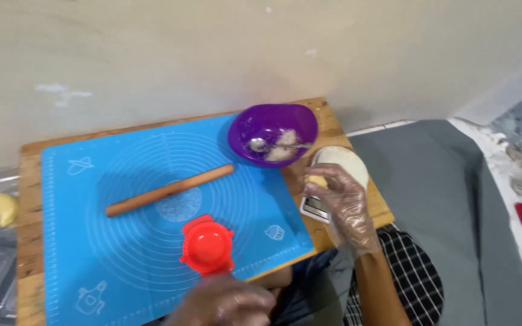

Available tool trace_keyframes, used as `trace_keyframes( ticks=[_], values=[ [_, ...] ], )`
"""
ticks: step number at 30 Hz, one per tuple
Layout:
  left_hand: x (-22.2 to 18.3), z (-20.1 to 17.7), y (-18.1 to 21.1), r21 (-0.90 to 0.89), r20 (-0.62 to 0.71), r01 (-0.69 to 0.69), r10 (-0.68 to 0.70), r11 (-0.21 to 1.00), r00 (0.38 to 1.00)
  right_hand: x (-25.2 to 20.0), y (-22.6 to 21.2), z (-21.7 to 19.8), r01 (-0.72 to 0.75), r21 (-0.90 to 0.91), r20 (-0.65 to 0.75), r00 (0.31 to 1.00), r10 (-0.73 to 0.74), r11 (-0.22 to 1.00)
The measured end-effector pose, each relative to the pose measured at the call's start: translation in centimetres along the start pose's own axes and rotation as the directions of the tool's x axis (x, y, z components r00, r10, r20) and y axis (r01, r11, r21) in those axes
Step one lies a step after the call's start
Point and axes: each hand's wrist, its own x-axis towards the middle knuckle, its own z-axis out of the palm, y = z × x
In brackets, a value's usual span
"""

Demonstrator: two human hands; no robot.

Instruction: A person wearing plastic gloves is shaping small portions of dough into discs on a blue silicone mat, using a digital scale for measurement and a dumpling mold.

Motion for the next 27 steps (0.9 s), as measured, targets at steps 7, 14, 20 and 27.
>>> trace_keyframes(
  ticks=[7,14,20,27],
  values=[
    [0.3,-11.5,3.7,0.257,-0.683,0.422,-0.146,0.869,0.716,2.2,3.9,8.0,-0.051,0.14,0.429,0.903,-0.014,0.989],
    [2.2,-19.6,-5.7,0.333,-0.813,0.196,0.176,0.922,0.556,4.8,4.9,17.5,0.053,0.005,0.271,0.961,-0.053,0.999],
    [2.4,-19.8,-5.3,0.158,-0.841,0.261,-0.009,0.952,0.541,8.1,7.1,20.5,-0.06,-0.047,0.313,0.947,0.072,0.997],
    [2.8,-17.9,-0.9,-0.382,-0.768,0.25,-0.456,0.89,0.449,8.6,7.0,20.2,-0.148,-0.052,0.483,0.862,0.154,0.988]
  ],
)
